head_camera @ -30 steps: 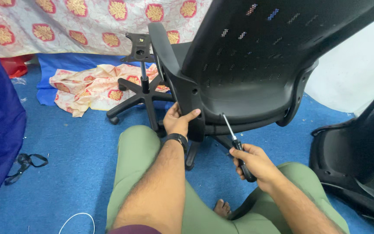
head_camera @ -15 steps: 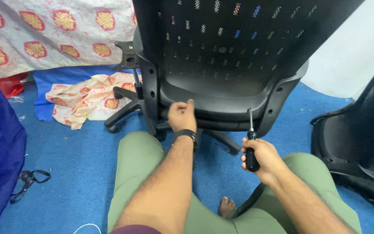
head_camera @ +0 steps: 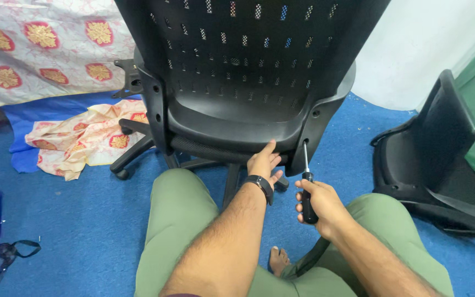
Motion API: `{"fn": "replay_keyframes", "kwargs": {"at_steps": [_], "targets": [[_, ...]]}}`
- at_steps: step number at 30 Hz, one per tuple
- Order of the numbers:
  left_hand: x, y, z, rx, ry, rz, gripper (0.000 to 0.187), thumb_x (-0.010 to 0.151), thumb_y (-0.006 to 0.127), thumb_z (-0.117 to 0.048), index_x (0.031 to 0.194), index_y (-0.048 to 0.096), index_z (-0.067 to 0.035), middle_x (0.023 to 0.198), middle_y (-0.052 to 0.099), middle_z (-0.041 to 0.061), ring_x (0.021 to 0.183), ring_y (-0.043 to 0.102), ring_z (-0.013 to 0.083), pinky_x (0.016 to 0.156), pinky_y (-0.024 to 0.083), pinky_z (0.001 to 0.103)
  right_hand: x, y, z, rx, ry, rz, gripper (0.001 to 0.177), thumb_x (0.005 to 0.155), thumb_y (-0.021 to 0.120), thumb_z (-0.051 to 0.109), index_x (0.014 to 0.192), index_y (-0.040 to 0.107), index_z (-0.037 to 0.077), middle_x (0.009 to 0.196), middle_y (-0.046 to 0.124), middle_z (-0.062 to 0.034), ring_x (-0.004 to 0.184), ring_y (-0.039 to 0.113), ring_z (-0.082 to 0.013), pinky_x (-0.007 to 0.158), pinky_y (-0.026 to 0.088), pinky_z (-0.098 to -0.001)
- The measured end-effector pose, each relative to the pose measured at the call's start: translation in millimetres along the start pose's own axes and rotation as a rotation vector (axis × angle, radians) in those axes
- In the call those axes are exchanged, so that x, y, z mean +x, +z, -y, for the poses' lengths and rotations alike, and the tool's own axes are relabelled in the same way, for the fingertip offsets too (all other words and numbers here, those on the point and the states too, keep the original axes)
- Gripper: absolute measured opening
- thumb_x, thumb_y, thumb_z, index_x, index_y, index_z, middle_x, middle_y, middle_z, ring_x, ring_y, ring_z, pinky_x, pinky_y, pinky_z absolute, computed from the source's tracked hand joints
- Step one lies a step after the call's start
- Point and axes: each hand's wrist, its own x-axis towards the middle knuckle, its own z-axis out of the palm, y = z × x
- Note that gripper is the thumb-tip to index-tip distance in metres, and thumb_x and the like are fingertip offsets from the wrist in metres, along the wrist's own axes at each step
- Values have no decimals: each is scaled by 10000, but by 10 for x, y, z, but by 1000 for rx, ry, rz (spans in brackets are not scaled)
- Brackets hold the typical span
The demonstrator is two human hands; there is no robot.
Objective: The person uses a screwdriver to tighten screws on the underside of a black office chair, securing the armrests to the seat. The chair is positioned upside down on a blue floor while the person works.
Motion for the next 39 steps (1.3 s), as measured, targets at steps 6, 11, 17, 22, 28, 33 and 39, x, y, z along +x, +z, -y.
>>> {"fn": "replay_keyframes", "kwargs": {"at_steps": [6,11,17,22,28,33,39], "targets": [[-180,61,-30,-107,36,2,550,826,729,-446,1247,627,-107,1324,696,131,1230,641,250,793,451,423,314,-140,12,-38,-132,-18,271,1016,556,285,1121,648,53,765,555,-37,594,518,-162,470,442,-342],[-267,50,-49,-92,38,5,544,817,748,-438,1231,605,-114,1298,693,111,1223,648,235,800,446,419,455,-278,-1,620,95,470,340,1052,490,373,1163,628,83,759,553,13,594,513,-94,483,436,-242],[-260,73,-45,-82,68,43,541,798,764,-400,1211,594,-96,1365,645,111,1288,592,210,857,471,449,385,-199,64,316,58,211,243,1023,521,347,1071,607,125,739,549,5,590,509,-117,492,431,-265],[-141,120,71,-168,121,-38,560,789,797,-317,1212,484,-124,1354,593,122,1332,560,240,900,477,468,109,-162,60,40,57,133,132,961,614,190,985,554,75,746,590,-60,615,581,-199,515,523,-375],[84,169,111,-221,142,-17,561,765,810,-285,1179,461,-136,1302,588,102,1331,549,234,880,454,483,-124,-224,-48,-466,63,159,148,864,651,118,998,600,79,766,613,-57,654,643,-198,524,539,-371],[228,181,146,-251,170,-37,564,761,807,-270,1195,458,-181,1313,580,86,1337,537,227,912,444,476,-89,-519,-191,-751,-27,174,226,834,668,75,1058,676,41,793,654,-82,679,642,-177,535,509,-336],[540,109,108,-303,255,-59,520,791,787,-255,1205,487,-159,1307,582,82,1316,551,224,944,454,475,41,-1078,-270,-644,57,-16,238,860,645,67,1094,689,72,821,661,-94,719,619,-180,621,527,-333]]}}
